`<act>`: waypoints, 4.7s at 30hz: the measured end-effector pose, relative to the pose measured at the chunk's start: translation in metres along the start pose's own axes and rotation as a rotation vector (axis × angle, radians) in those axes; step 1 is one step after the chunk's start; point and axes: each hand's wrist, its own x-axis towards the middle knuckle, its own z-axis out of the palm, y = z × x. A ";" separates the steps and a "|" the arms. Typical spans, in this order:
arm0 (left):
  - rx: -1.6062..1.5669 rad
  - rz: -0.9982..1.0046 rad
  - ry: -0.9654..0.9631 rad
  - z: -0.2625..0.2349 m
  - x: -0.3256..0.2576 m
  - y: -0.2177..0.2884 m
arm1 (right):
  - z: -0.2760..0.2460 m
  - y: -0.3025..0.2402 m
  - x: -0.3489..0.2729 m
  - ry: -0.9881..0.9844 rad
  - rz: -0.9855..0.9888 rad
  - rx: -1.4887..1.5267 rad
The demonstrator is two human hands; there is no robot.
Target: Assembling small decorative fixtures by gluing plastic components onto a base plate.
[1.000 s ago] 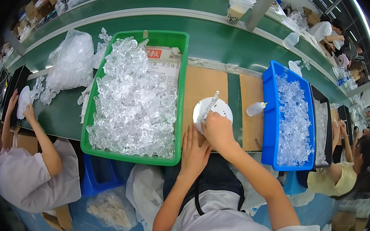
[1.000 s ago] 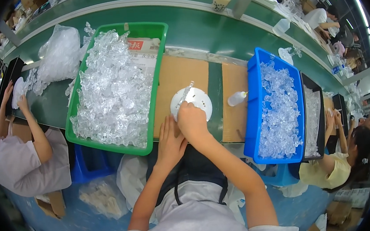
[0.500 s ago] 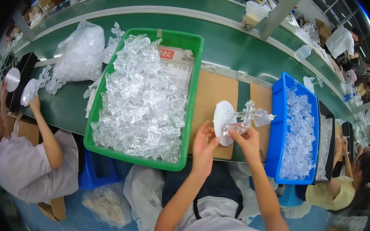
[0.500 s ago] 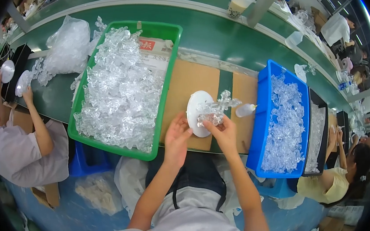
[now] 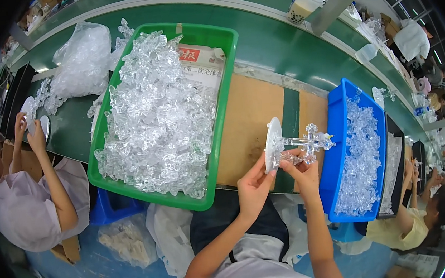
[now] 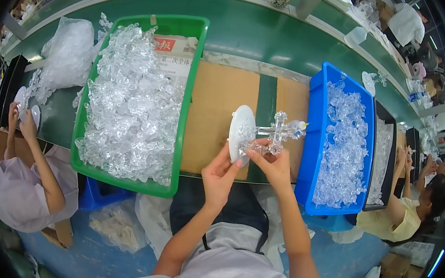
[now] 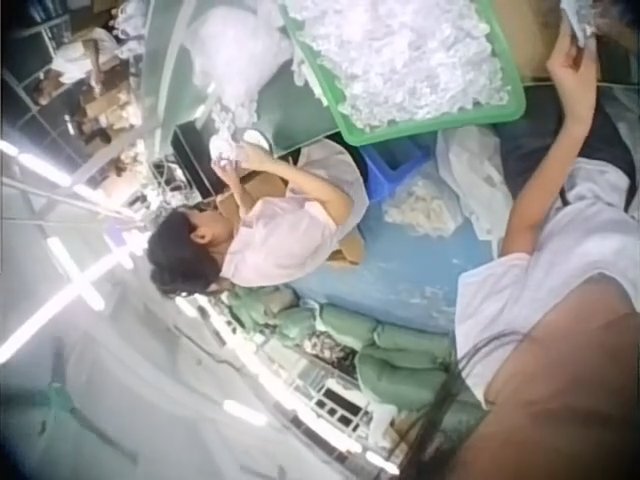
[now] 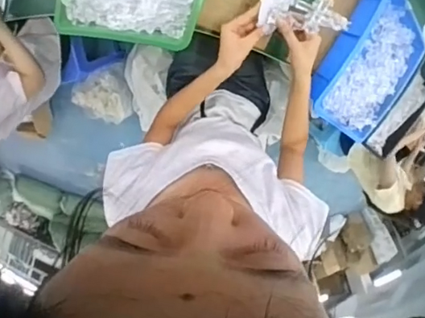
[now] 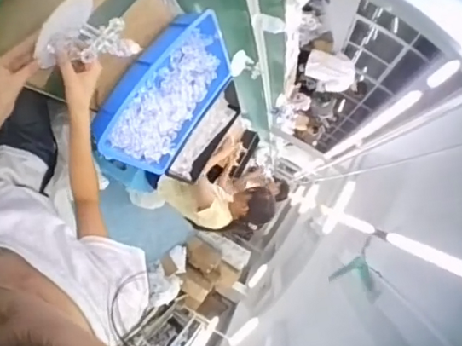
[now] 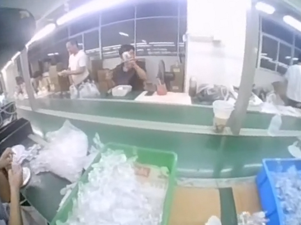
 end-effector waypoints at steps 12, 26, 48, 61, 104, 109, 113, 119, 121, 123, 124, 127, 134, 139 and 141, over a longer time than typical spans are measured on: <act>0.080 0.062 0.183 -0.009 -0.001 -0.011 | 0.025 -0.020 -0.004 -0.032 -0.199 -0.575; 1.414 0.427 0.017 -0.033 -0.015 0.018 | 0.072 0.009 0.029 -0.095 -0.376 -0.951; 1.445 0.480 -0.079 -0.059 -0.022 0.018 | -0.153 -0.080 -0.018 0.242 -0.216 -0.829; 1.364 0.597 -0.021 -0.049 -0.008 0.013 | 0.015 0.003 0.024 0.022 -0.383 -0.807; 1.451 0.637 -0.038 -0.041 0.025 -0.012 | -0.007 0.020 -0.048 0.118 -0.315 -0.781; 1.457 0.670 -0.037 -0.040 0.027 -0.012 | -0.008 0.024 -0.048 0.144 -0.298 -0.753; 1.446 0.675 -0.032 -0.038 0.027 -0.011 | -0.008 0.024 -0.047 0.156 -0.290 -0.732; 1.492 0.658 -0.032 -0.039 0.026 -0.011 | -0.011 0.027 -0.047 0.191 -0.286 -0.717; 1.489 0.663 -0.029 -0.038 0.026 -0.011 | -0.012 0.028 -0.047 0.200 -0.289 -0.708; 1.485 0.667 -0.026 -0.038 0.026 -0.011 | -0.014 0.029 -0.046 0.209 -0.290 -0.702; 1.483 0.661 -0.022 -0.038 0.026 -0.011 | -0.014 0.030 -0.046 0.211 -0.284 -0.700; 1.489 0.655 -0.017 -0.037 0.026 -0.011 | -0.016 0.030 -0.045 0.219 -0.268 -0.687; 1.508 0.635 -0.010 -0.036 0.026 -0.011 | -0.017 0.028 -0.041 0.235 -0.246 -0.685; 1.520 0.664 -0.016 -0.036 0.026 -0.010 | -0.018 0.026 -0.045 0.222 -0.244 -0.650; 1.529 0.674 -0.010 -0.037 0.026 -0.011 | -0.016 0.023 -0.048 0.223 -0.239 -0.610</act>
